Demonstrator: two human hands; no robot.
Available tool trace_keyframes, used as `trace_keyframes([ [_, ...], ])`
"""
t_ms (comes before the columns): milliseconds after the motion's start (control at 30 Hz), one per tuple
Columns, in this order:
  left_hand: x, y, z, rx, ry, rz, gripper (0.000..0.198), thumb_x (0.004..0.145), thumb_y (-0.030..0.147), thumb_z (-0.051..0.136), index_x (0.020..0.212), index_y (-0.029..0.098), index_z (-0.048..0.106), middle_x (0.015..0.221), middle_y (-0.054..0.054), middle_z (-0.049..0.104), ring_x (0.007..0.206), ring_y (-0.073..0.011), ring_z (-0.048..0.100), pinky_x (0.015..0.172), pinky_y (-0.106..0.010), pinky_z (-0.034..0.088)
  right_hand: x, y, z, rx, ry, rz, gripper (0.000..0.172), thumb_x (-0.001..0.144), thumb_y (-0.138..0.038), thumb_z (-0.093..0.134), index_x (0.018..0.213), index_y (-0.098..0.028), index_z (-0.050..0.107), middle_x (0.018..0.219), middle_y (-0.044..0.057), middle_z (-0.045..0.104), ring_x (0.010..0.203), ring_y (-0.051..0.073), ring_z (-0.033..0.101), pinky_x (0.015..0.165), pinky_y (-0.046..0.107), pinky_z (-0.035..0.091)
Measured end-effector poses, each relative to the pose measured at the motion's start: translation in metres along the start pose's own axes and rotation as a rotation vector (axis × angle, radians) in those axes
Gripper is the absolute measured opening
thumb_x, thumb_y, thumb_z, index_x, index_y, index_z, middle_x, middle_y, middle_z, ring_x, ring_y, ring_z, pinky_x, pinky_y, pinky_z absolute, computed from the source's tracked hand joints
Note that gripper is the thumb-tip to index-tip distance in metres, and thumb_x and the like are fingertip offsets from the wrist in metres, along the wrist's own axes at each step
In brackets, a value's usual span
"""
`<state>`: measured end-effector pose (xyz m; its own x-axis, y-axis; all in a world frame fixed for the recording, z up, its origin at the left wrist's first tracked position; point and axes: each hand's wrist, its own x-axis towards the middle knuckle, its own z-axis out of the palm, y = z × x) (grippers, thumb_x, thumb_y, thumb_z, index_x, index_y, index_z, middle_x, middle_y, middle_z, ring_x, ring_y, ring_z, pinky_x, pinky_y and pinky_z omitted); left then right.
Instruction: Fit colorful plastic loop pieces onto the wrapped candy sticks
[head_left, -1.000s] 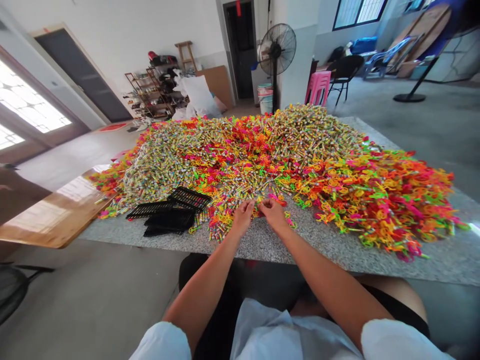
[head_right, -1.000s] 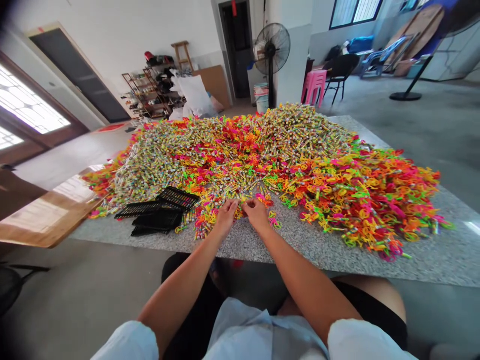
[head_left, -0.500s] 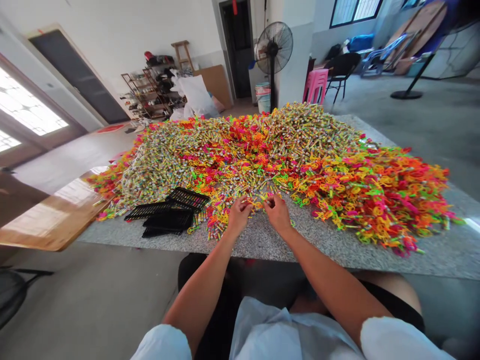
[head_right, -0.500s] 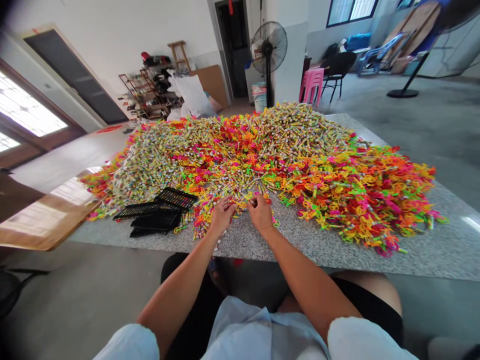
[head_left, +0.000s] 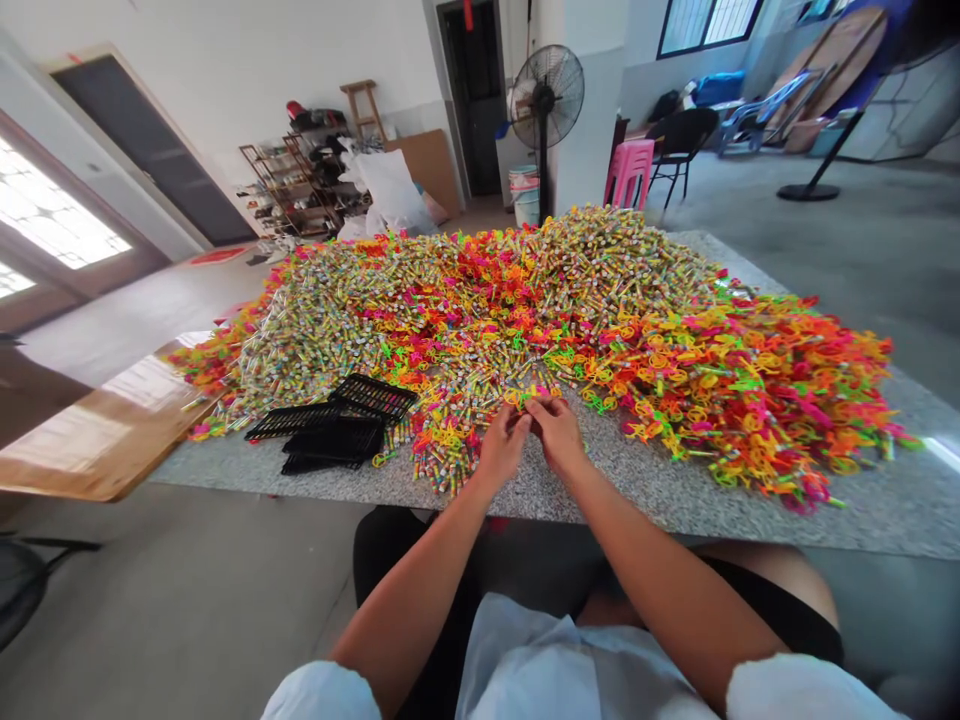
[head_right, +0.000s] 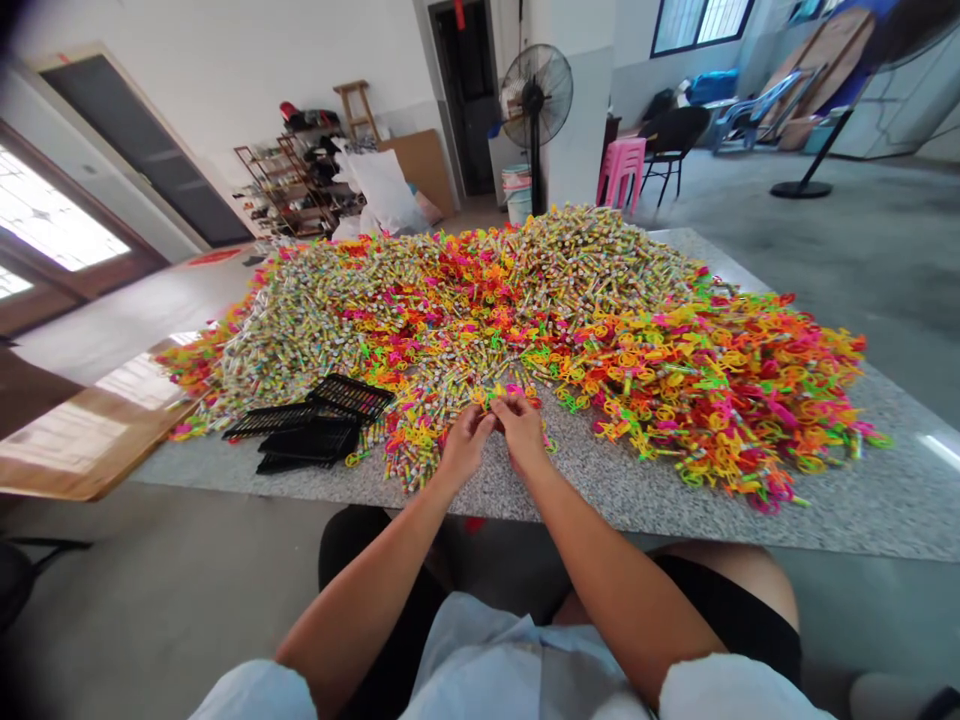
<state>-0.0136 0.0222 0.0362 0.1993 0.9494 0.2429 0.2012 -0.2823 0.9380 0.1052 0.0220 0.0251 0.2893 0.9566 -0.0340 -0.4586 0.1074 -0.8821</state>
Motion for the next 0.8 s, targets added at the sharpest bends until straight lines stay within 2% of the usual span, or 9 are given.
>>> trace_keyframes([
  [100, 0.003, 0.001, 0.004, -0.167, 0.140, -0.072, 0.026, 0.092, 0.043, 0.058, 0.101, 0.020, 0.063, 0.094, -0.004, 0.068, 0.087, -0.0180, 0.063, 0.083, -0.031, 0.051, -0.018, -0.009, 0.005, -0.056, -0.068, 0.055, 0.039, 0.075, -0.053, 0.076, 0.094, -0.021, 0.070, 0.092, 0.005, 0.073, 0.076, 0.019, 0.068, 0.064, 0.030, 0.057],
  [167, 0.007, 0.000, -0.002, -0.243, 0.209, -0.125, 0.022, 0.088, 0.039, 0.062, 0.097, 0.019, 0.062, 0.089, -0.002, 0.067, 0.082, -0.0156, 0.062, 0.081, -0.029, 0.051, -0.024, -0.019, 0.001, -0.187, -0.025, 0.005, 0.039, 0.076, -0.054, 0.075, 0.095, -0.020, 0.074, 0.091, 0.005, 0.073, 0.071, 0.018, 0.066, 0.055, 0.027, 0.053],
  [233, 0.009, 0.002, -0.012, -0.315, 0.215, -0.169, 0.018, 0.083, 0.034, 0.066, 0.092, 0.019, 0.060, 0.088, 0.000, 0.066, 0.080, -0.0139, 0.062, 0.080, -0.028, 0.052, -0.026, -0.031, -0.007, -0.280, 0.034, -0.088, 0.036, 0.079, -0.053, 0.072, 0.093, -0.020, 0.075, 0.083, 0.003, 0.071, 0.061, 0.015, 0.060, 0.049, 0.025, 0.048],
  [300, 0.008, 0.007, -0.021, -0.395, 0.164, -0.197, 0.017, 0.080, 0.030, 0.067, 0.091, 0.019, 0.059, 0.090, -0.001, 0.066, 0.081, -0.0136, 0.063, 0.080, -0.029, 0.054, -0.024, -0.043, -0.013, -0.280, -0.004, -0.129, 0.033, 0.082, -0.051, 0.070, 0.090, -0.019, 0.073, 0.069, 0.000, 0.065, 0.052, 0.012, 0.054, 0.047, 0.025, 0.046],
  [367, 0.006, 0.014, -0.027, -0.461, 0.078, -0.222, 0.020, 0.078, 0.028, 0.067, 0.094, 0.019, 0.058, 0.092, -0.001, 0.067, 0.081, -0.0144, 0.065, 0.077, -0.031, 0.057, -0.021, -0.052, -0.017, -0.248, -0.108, -0.114, 0.030, 0.082, -0.049, 0.071, 0.090, -0.019, 0.070, 0.060, -0.003, 0.059, 0.048, 0.012, 0.051, 0.046, 0.025, 0.046],
  [567, -0.001, 0.028, -0.025, -0.485, -0.111, -0.250, 0.026, 0.079, 0.034, 0.069, 0.099, 0.018, 0.062, 0.090, -0.003, 0.068, 0.076, -0.0152, 0.064, 0.068, -0.031, 0.060, -0.024, -0.064, -0.013, -0.290, -0.273, -0.050, 0.035, 0.079, -0.050, 0.074, 0.094, -0.022, 0.060, 0.071, -0.001, 0.068, 0.047, 0.010, 0.051, 0.040, 0.022, 0.040],
  [800, -0.003, 0.033, -0.020, -0.510, -0.157, -0.245, 0.031, 0.082, 0.041, 0.072, 0.101, 0.018, 0.067, 0.097, -0.006, 0.067, 0.082, -0.0160, 0.063, 0.065, -0.027, 0.060, -0.033, -0.057, -0.014, -0.278, -0.217, -0.076, 0.034, 0.081, -0.050, 0.072, 0.098, -0.023, 0.061, 0.062, -0.005, 0.058, 0.044, 0.010, 0.045, 0.040, 0.023, 0.038],
])
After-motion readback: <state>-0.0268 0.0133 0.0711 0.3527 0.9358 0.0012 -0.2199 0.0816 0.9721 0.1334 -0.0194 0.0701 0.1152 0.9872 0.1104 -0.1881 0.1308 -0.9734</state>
